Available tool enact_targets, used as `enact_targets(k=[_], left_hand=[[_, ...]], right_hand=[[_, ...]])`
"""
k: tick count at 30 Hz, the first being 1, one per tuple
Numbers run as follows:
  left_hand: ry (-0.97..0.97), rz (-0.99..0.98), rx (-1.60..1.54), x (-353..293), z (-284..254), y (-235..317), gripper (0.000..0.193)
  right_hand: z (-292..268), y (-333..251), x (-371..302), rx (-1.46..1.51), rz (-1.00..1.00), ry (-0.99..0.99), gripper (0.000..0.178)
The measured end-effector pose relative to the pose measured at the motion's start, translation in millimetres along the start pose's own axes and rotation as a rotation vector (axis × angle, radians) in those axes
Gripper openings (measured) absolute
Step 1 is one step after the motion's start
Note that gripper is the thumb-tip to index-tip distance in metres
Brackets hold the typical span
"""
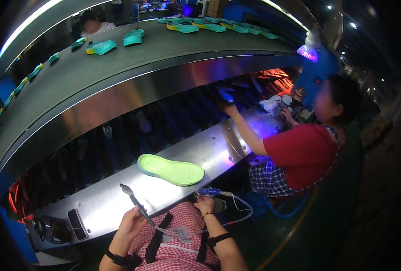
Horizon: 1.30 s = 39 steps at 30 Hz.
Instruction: Applying adhesive to the underside of shoe soles using a brush in a manufacturing line.
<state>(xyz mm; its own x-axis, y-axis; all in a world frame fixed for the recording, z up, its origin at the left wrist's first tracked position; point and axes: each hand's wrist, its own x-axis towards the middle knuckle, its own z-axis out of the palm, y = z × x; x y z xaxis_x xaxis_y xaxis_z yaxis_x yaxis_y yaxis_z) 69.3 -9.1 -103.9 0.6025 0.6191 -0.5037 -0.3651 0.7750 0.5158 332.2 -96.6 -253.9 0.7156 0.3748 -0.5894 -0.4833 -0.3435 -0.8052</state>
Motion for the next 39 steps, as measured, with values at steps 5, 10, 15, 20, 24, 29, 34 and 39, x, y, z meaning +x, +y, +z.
enact_targets(k=[5,10,15,20,24,29,34,39], left_hand=[[-0.011,0.006,0.010,-1.7,0.7,0.9,0.018],[-0.011,0.005,0.031,0.0,10.1,0.9,0.019],[0.007,0.013,0.018,-3.0,11.3,2.9,0.019],[0.017,0.026,0.040,4.6,16.3,4.8,0.018],[-0.025,0.054,0.037,9.9,12.3,10.9,0.018],[-0.044,-0.017,0.067,17.8,15.7,9.3,0.019],[-0.105,-0.099,0.110,24.7,30.4,12.4,0.021],[-0.049,-0.051,0.156,19.0,45.7,17.6,0.022]], right_hand=[[-2.5,28.9,17.5,0.113,-0.048,-0.004,0.019],[-1.2,42.9,29.2,-0.492,-0.344,0.065,0.030],[6.7,-6.4,-22.0,-0.381,-0.268,0.002,0.039],[-31.1,-47.0,-74.4,-0.485,-0.255,-0.727,0.051],[-73.8,-159.7,-171.8,-0.726,-0.262,-1.773,0.047],[-86.7,-230.4,-261.6,-0.751,-0.915,-1.866,0.038],[-96.5,-242.2,-275.5,-0.846,-0.941,-1.871,0.037],[-111.1,-243.9,-278.4,-0.803,-1.032,-1.842,0.038]])
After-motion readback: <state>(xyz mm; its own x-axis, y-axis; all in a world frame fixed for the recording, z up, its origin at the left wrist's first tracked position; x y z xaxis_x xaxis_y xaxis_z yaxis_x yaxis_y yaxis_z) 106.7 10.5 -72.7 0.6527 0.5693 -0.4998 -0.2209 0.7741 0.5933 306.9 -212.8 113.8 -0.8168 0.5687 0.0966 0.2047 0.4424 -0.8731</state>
